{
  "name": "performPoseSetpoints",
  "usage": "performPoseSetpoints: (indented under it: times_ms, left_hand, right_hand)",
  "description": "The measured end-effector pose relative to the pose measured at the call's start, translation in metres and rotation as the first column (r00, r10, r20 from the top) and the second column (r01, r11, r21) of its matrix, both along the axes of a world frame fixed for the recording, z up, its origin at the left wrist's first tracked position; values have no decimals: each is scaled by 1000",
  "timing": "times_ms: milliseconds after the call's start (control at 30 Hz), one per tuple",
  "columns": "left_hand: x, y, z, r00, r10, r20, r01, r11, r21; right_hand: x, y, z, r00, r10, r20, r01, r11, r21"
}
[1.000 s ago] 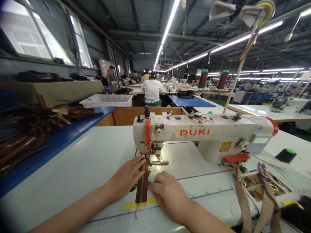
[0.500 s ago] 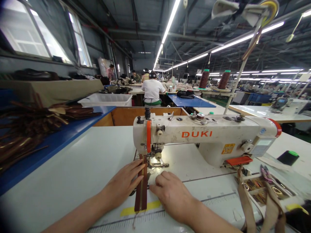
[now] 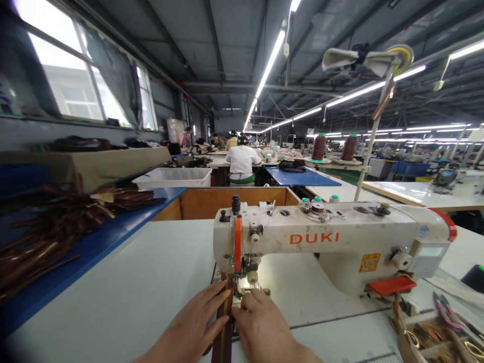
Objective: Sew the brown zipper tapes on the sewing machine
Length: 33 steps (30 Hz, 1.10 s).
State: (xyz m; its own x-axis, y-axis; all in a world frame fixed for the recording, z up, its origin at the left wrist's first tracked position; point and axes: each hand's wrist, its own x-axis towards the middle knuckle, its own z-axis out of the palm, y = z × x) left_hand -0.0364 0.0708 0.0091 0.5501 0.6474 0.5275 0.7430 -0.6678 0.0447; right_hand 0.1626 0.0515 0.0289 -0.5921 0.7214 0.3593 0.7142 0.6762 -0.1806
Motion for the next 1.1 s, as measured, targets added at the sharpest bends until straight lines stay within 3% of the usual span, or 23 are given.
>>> performPoseSetpoints:
  times_ms: [300,433,600,867,1100]
  left_hand:
    - [-8,14,-18,998,-62,-14,63,993,95]
    - [-9,19,-20,995,-78,-60,87,981,174]
    - [-8,16,-13,996,-72,-57,84,966,245]
    - [-7,11,-9,996,-74,-55,84,977,195]
    - [-4,5,-11,999,-33,-32,36,991,131]
  right_hand:
    - [-3,20,-36,996,8,-84,15,961,276]
    - [-5,25,-40,996,17,-84,13,937,348]
    - [-4,21,-33,996,7,-92,24,943,331]
    - [-5,20,-33,997,-30,-69,46,965,258]
    - [-6,10,-16,995,-58,-85,64,996,62]
